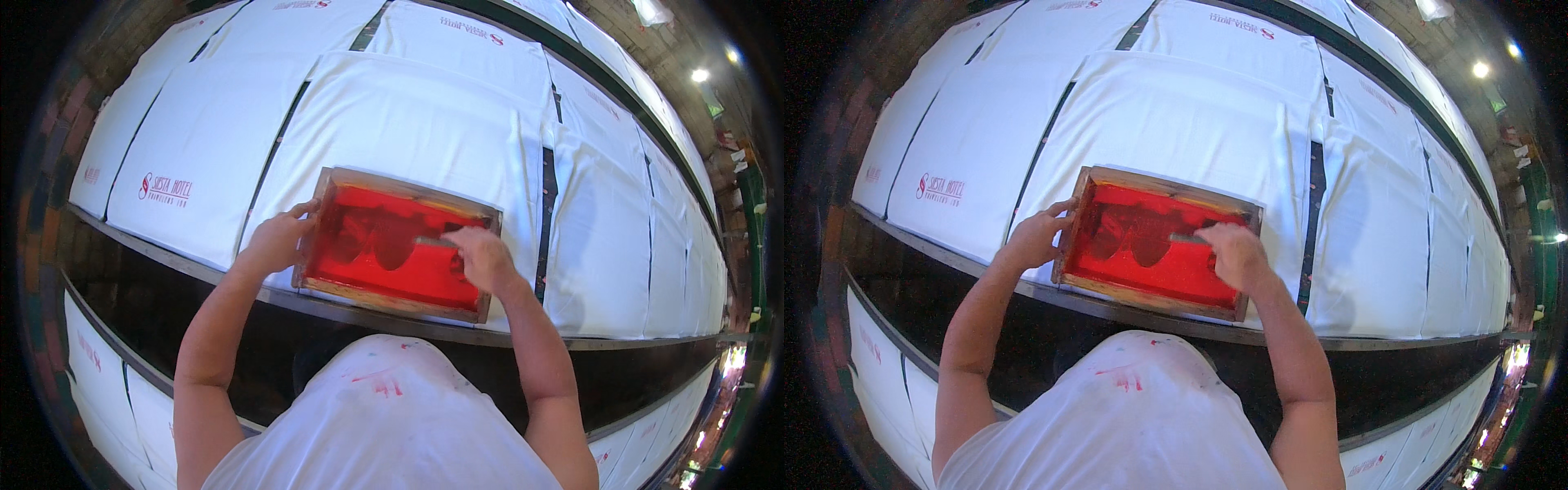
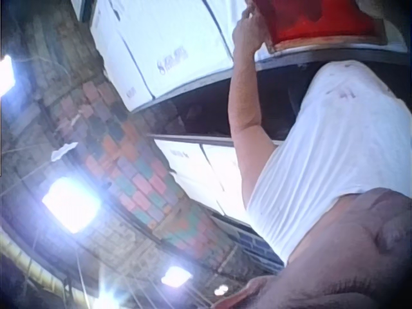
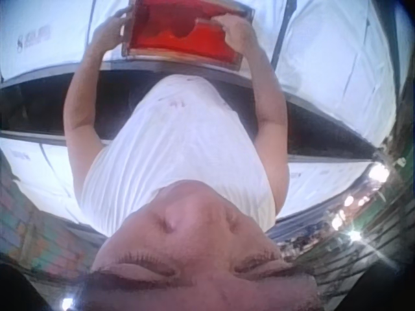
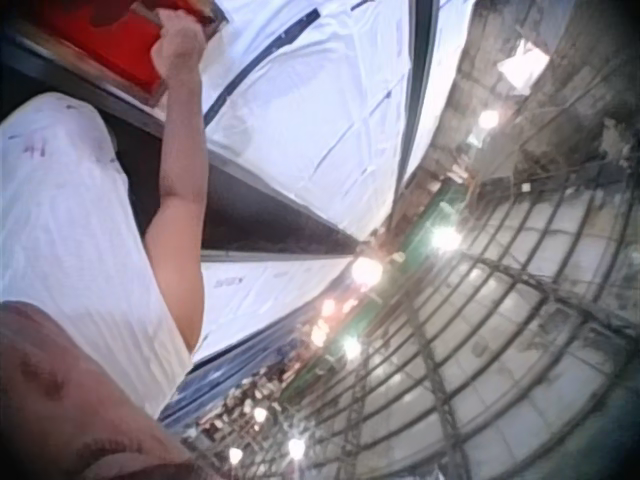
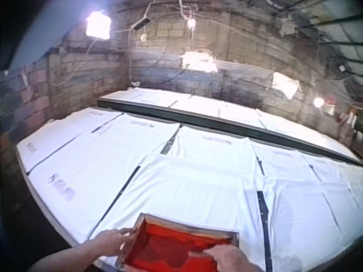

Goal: The person repeatedly applies red ink to a screen-printing frame using a squeegee, spreading it evenly across the mesh. The person then lifts the frame to press the ink onto a white t-shirt below, repeating the process multiple times.

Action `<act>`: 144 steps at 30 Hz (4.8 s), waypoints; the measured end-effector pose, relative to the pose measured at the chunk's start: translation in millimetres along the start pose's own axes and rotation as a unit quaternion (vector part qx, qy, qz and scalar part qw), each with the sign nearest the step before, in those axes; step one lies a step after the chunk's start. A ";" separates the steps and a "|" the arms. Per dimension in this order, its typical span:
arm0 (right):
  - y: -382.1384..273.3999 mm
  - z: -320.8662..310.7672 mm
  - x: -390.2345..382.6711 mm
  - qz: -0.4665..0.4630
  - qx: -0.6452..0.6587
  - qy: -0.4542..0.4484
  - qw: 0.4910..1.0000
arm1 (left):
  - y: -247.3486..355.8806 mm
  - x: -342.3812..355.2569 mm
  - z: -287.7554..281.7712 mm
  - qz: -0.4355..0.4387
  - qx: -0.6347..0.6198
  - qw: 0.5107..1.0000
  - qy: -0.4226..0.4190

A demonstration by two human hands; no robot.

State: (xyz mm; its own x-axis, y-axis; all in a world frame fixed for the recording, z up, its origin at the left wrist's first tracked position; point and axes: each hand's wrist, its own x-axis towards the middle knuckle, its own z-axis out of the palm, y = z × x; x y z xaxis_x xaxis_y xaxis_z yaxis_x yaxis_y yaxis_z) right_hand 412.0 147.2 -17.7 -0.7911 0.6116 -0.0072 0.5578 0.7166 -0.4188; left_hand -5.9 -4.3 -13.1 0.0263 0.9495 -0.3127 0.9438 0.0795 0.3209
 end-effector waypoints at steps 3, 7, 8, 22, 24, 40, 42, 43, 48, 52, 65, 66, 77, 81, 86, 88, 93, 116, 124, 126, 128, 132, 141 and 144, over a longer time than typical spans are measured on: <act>21.1 -9.6 18.9 0.029 -0.013 0.043 0.999 | 1.1 -1.6 0.6 -0.011 -0.005 1.000 0.002; 17.4 3.6 8.5 0.041 -0.049 0.032 0.997 | 2.4 -1.2 4.5 -0.022 0.010 1.000 0.001; 12.8 8.7 1.7 0.034 -0.056 0.036 0.997 | 1.3 -1.7 5.3 -0.023 0.008 1.000 0.001; -60.7 8.4 -36.0 0.010 0.013 0.000 1.000 | -14.1 -4.3 0.1 0.007 -0.045 0.999 -0.014; -71.5 14.2 -2.5 -0.008 0.014 -0.002 1.000 | -21.7 -2.2 3.4 0.033 -0.051 0.998 -0.006; -148.5 85.1 70.5 -0.020 -0.060 0.052 0.997 | -38.3 -0.3 10.2 0.068 -0.035 0.997 -0.008; -158.4 86.2 53.5 -0.023 -0.068 0.040 0.997 | -35.3 0.2 6.6 0.066 -0.034 0.997 -0.016; -159.6 83.2 53.0 -0.027 -0.057 0.025 0.998 | -34.8 -0.8 5.6 0.063 -0.031 0.997 -0.021; -147.3 52.6 78.7 0.003 0.008 -0.078 0.997 | -37.1 -0.1 15.9 0.069 -0.023 0.997 0.012; -107.8 68.2 119.6 -0.033 -0.037 0.068 0.996 | -34.8 2.4 17.3 0.072 -0.008 0.997 0.016; -82.1 59.4 141.3 -0.242 -0.012 -0.028 0.970 | -10.3 -10.1 26.6 -0.164 -0.052 0.984 0.046; -77.9 59.4 141.1 -0.260 -0.005 -0.031 0.965 | -11.6 -12.9 32.1 -0.172 -0.059 0.980 0.083; -17.4 30.7 119.7 -0.367 0.013 -0.120 0.922 | 22.1 -17.8 11.8 -0.301 -0.020 0.953 0.031; 14.1 22.0 93.3 -0.376 0.012 -0.105 0.921 | 4.7 -15.9 27.0 -0.285 -0.015 0.956 0.068; 45.5 -6.2 43.4 -0.302 -0.006 -0.112 0.947 | 0.4 -6.5 26.1 -0.252 -0.019 0.965 0.063; 48.3 -9.4 20.2 -0.259 -0.016 -0.104 0.960 | -1.8 -6.6 25.1 -0.231 -0.032 0.970 0.062; 15.5 4.4 -39.2 -0.115 -0.030 -0.046 0.992 | -12.5 -5.9 24.6 -0.189 -0.087 0.977 0.055; -73.9 51.2 -111.1 0.051 0.032 0.122 0.991 | -10.3 -5.6 127.2 -0.035 -0.363 0.868 0.337; -29.5 82.1 -140.8 0.374 0.360 0.268 0.812 | -12.9 -4.1 135.2 0.015 -0.311 0.866 0.392; -29.9 85.3 -147.8 0.372 0.397 0.257 0.799 | -10.7 -3.8 134.1 0.039 -0.327 0.856 0.398; -41.5 79.6 -144.5 0.366 0.406 0.243 0.801 | -9.9 -7.1 132.5 0.042 -0.298 0.866 0.399; -45.7 73.9 -148.3 0.349 0.400 0.247 0.811 | -8.1 -9.5 125.2 0.094 -0.259 0.867 0.415; -29.1 38.6 -197.1 0.245 0.419 0.378 0.789 | 49.8 -17.3 107.2 0.118 -0.348 0.838 0.403; 9.7 26.4 -232.1 0.223 0.412 0.442 0.765 | 110.5 -6.1 126.0 0.128 -0.371 0.814 0.428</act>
State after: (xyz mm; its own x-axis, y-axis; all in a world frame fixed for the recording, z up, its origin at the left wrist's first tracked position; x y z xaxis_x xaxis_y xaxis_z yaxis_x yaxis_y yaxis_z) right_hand 594.4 3.3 -44.1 0.1132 0.9826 0.1471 0.0875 0.1376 -0.9866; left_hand 139.8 -39.5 -88.4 -0.3483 0.8024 0.4846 0.4770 -0.2933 0.8285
